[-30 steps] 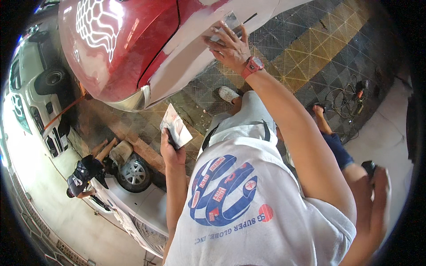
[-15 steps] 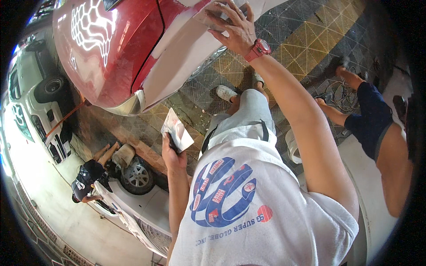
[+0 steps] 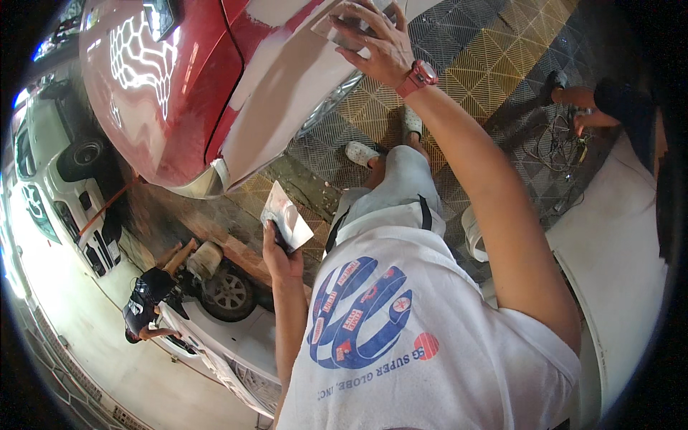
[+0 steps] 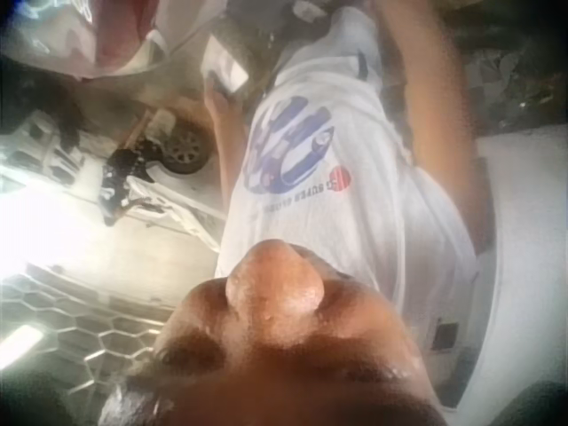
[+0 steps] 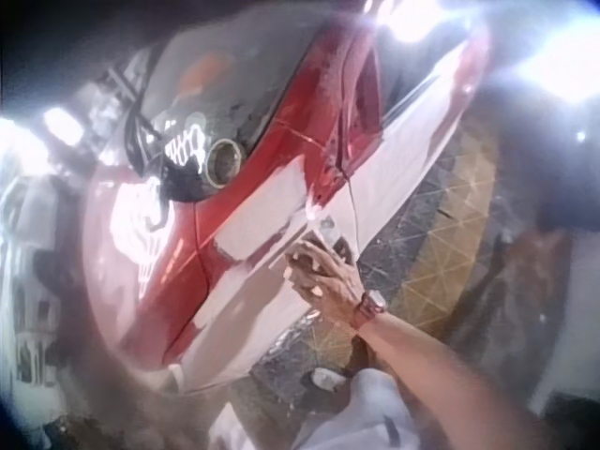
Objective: The person sands the side panel of a red car using a sanding block, moving methodically along the surface to smooth the paint. The person holds the sanding block in one hand and occasionally adjusts grip while working on the car's body.
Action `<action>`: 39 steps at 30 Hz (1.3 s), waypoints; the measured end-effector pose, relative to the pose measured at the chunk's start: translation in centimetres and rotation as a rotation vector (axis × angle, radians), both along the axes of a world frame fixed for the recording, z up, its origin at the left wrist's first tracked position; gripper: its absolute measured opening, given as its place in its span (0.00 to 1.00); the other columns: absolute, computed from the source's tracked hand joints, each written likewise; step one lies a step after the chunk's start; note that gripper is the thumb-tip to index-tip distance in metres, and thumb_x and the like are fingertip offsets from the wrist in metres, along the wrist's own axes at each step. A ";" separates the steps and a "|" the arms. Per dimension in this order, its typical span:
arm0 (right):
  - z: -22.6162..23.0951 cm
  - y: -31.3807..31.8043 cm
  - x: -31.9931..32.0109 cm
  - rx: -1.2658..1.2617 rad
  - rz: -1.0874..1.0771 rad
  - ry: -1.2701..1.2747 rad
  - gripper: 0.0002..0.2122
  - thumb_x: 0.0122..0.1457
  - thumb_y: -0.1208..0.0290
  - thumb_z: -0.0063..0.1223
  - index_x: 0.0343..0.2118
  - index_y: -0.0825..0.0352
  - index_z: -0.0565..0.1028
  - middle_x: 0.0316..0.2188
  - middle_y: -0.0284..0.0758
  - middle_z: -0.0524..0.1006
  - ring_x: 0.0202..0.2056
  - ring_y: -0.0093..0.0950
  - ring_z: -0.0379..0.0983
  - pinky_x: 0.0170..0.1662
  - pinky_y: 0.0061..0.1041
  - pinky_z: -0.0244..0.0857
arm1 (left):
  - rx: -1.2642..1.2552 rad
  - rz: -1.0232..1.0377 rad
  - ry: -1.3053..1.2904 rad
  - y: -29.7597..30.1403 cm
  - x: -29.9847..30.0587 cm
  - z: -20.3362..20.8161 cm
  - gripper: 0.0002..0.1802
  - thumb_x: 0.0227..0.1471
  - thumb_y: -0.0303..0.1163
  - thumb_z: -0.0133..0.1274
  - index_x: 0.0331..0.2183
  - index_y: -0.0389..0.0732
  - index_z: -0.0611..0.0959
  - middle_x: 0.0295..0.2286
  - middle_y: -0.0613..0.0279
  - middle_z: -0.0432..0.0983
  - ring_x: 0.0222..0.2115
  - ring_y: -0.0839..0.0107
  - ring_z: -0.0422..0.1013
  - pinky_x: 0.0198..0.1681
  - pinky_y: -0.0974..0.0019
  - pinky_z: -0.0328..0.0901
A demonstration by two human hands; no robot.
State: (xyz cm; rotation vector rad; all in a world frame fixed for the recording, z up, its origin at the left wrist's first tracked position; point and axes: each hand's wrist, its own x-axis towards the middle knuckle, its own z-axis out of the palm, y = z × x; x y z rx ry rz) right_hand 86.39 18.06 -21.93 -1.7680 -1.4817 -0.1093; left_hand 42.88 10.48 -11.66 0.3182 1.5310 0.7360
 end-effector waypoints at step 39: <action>-3.3 4.5 -16.8 0.175 -0.348 0.429 0.31 0.53 0.56 0.69 0.62 0.50 0.75 0.62 0.40 0.67 0.67 0.46 0.58 0.62 0.54 0.52 | -0.011 0.003 -0.021 -0.6 -0.7 -0.4 0.24 0.68 0.41 0.50 0.57 0.36 0.75 0.51 0.58 0.79 0.50 0.62 0.77 0.54 0.57 0.72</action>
